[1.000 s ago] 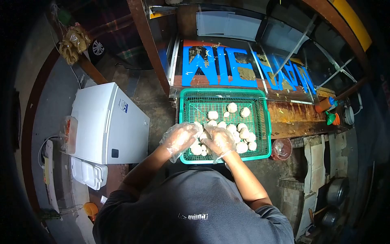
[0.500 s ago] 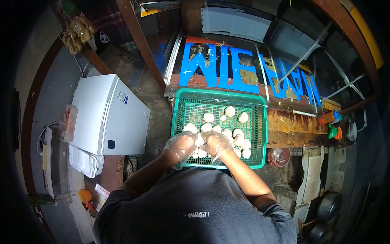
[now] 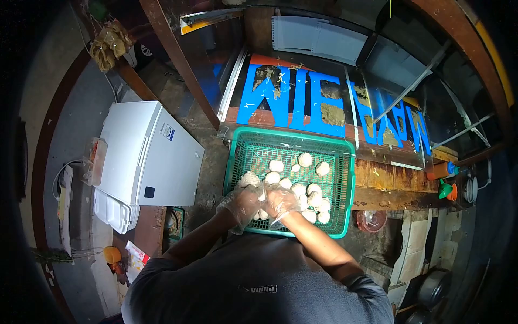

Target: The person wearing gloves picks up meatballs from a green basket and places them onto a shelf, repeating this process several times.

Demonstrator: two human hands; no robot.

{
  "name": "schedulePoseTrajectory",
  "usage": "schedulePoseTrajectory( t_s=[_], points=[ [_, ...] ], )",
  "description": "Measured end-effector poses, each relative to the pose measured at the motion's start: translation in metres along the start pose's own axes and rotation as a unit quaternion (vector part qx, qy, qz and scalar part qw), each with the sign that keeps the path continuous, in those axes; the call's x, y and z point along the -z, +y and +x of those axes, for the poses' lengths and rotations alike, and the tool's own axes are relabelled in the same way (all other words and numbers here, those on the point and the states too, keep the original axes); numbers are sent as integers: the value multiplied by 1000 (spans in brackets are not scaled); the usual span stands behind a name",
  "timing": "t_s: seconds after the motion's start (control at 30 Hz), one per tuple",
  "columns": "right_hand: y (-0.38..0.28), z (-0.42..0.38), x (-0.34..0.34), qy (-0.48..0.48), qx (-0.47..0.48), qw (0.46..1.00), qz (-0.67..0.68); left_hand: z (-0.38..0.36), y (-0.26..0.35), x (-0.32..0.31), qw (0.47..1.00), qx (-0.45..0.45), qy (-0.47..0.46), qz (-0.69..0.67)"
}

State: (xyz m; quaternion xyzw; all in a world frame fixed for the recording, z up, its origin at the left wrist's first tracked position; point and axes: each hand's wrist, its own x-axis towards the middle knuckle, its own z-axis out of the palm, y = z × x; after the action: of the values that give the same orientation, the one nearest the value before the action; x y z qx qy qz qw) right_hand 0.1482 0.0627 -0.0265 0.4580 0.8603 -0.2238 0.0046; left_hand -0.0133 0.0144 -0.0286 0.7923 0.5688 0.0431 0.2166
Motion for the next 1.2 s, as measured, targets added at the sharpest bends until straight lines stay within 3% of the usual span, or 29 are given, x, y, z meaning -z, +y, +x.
schedulePoseTrajectory(
  t_s=[0.13, 0.2, 0.33, 0.4, 0.57, 0.63, 0.7, 0.83, 0.93, 1.0, 1.03, 1.1, 1.2],
  points=[
    [-1, 6, -2, -52, -35, 998, -23, -3, -8, -11, 997, -33, 25, -64],
    [2, 8, -6, -80, -55, 995, -24, 0, -3, -16, 980, 74, 20, -184],
    [2, 8, -3, -60, -48, 997, -31, 4, -13, -26, 979, 54, 13, -194],
    [-2, 8, 4, -47, -45, 997, -34, 5, -15, -29, 971, 22, 67, -227],
    [0, 6, 18, -87, -69, 994, 1, -4, -15, -19, 974, 0, 42, -221],
    [7, 3, 10, -86, -79, 993, 18, -4, -14, -17, 965, -44, 116, -232],
    [10, -6, 7, 34, -29, 996, 77, -5, -11, -12, 960, -49, 126, -247],
    [3, -16, 21, 29, -109, 987, 117, -6, -7, 2, 946, -61, 149, -281],
    [-6, -29, 29, 84, -97, 983, 133, -6, -8, 7, 923, -64, 120, -361],
    [-11, -36, 33, 121, -85, 977, 153, -6, -8, 9, 846, -22, 67, -529],
    [-15, -39, 35, 130, -88, 966, 206, -4, -9, 9, 846, -24, 67, -529],
    [-19, -43, 34, 139, -91, 952, 259, -1, -11, 11, 738, -98, 36, -666],
    [-25, -46, 31, 159, -91, 949, 255, -3, -17, 19, 720, -108, 2, -685]
  ],
)
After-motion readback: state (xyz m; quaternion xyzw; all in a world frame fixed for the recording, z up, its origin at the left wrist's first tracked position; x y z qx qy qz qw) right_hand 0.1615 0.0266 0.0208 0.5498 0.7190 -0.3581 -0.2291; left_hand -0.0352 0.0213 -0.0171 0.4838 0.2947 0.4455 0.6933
